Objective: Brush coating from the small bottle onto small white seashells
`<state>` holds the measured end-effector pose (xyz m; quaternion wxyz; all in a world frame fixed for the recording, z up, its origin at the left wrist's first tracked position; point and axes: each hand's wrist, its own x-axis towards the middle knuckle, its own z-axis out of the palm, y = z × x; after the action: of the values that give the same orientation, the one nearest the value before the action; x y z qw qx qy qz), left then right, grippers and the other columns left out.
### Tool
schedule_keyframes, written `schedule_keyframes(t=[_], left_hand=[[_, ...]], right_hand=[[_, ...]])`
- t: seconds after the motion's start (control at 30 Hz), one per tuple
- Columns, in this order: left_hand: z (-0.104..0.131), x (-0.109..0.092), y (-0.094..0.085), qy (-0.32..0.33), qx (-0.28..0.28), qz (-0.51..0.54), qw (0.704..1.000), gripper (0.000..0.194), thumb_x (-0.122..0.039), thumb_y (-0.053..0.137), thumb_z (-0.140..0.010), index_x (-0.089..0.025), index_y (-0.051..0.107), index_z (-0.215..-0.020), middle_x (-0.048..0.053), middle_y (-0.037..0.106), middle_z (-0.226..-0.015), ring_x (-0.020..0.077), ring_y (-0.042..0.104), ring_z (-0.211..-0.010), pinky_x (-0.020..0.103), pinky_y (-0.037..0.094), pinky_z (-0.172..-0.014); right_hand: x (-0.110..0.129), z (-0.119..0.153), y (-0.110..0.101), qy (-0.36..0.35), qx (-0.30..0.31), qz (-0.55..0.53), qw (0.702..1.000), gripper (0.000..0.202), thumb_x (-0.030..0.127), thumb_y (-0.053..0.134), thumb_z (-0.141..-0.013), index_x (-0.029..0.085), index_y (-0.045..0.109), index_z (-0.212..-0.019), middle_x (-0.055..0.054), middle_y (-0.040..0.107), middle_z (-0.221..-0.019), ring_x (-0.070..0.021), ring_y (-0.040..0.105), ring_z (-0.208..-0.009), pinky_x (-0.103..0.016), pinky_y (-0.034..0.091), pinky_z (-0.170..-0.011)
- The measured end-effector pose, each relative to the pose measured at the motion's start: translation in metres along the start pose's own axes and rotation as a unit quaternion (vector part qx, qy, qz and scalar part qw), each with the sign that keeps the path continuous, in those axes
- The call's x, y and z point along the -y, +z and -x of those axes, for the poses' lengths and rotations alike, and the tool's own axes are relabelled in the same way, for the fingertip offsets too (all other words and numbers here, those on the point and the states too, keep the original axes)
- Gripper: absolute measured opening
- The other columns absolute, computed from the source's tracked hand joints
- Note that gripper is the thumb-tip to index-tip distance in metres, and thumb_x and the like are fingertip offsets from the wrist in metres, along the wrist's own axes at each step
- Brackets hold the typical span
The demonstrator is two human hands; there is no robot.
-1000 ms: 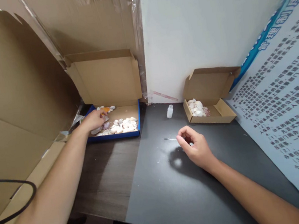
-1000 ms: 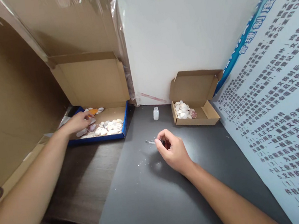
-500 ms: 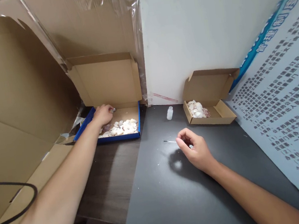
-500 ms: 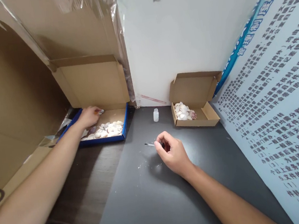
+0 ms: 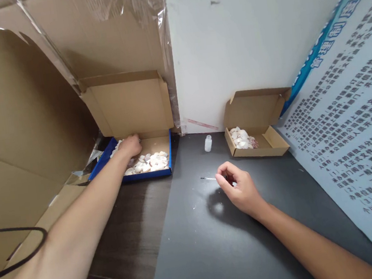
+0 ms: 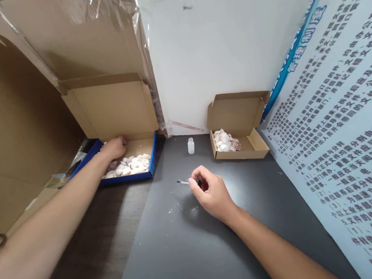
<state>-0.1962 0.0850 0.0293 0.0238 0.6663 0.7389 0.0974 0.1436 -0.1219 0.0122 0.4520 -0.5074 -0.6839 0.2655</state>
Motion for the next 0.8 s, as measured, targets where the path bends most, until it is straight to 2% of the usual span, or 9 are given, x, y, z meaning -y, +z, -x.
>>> schedule_keyframes(t=[0.17,0.27,0.37,0.5,0.67,0.8], left_hand=[[0.002,0.002,0.002,-0.015,-0.007,0.058,0.998,0.006,-0.018,0.064,-0.068,-0.021,0.063,-0.073,0.017,0.073,-0.093,0.0370,0.064,-0.106,0.039,0.046,-0.084],[0.006,0.002,-0.001,-0.017,-0.013,0.116,0.993,0.010,-0.018,0.064,-0.066,-0.022,0.055,-0.063,0.012,0.071,-0.081,0.0338,0.065,-0.100,0.036,0.046,-0.079],[0.008,0.000,-0.008,-0.024,-0.017,0.197,0.980,0.011,-0.021,0.063,-0.068,-0.022,0.053,-0.064,0.008,0.066,-0.071,0.0270,0.065,-0.084,0.032,0.046,-0.069],[0.010,-0.003,-0.018,-0.045,0.000,0.323,0.945,0.005,-0.025,0.053,-0.074,-0.021,0.052,-0.070,0.005,0.061,-0.063,0.0181,0.059,-0.062,0.027,0.043,-0.055],[0.015,-0.009,-0.026,-0.036,0.025,0.426,0.904,0.006,-0.025,0.046,-0.073,-0.021,0.049,-0.069,0.010,0.064,-0.068,0.0187,0.061,-0.063,0.031,0.049,-0.057],[0.017,-0.020,-0.027,-0.011,0.011,0.438,0.899,0.012,-0.028,0.039,-0.078,-0.021,0.048,-0.074,0.011,0.067,-0.078,0.0190,0.061,-0.065,0.034,0.052,-0.061]], right_hand=[[0.000,0.001,0.000,-0.005,0.006,-0.005,1.000,0.015,0.029,0.054,-0.088,0.022,0.050,-0.076,0.006,0.043,-0.058,-0.0110,0.043,-0.051,-0.023,0.036,-0.050],[0.000,0.001,0.000,-0.008,0.007,-0.006,1.000,0.015,0.029,0.054,-0.089,0.022,0.050,-0.076,0.006,0.043,-0.058,-0.0110,0.043,-0.051,-0.023,0.035,-0.051],[-0.001,0.001,0.001,-0.008,0.007,-0.001,1.000,0.015,0.030,0.054,-0.089,0.022,0.050,-0.077,0.006,0.043,-0.057,-0.0111,0.042,-0.051,-0.023,0.035,-0.051],[-0.001,0.002,0.001,-0.010,0.014,-0.003,1.000,0.014,0.029,0.054,-0.089,0.022,0.050,-0.077,0.006,0.043,-0.059,-0.0112,0.041,-0.052,-0.024,0.034,-0.052],[0.000,0.002,0.001,-0.005,0.016,-0.003,1.000,0.014,0.029,0.054,-0.089,0.022,0.050,-0.078,0.006,0.042,-0.060,-0.0113,0.040,-0.053,-0.024,0.034,-0.053],[-0.002,0.000,0.001,0.002,0.018,-0.013,1.000,0.015,0.030,0.053,-0.089,0.022,0.049,-0.078,0.006,0.043,-0.061,-0.0111,0.039,-0.053,-0.025,0.033,-0.053]])
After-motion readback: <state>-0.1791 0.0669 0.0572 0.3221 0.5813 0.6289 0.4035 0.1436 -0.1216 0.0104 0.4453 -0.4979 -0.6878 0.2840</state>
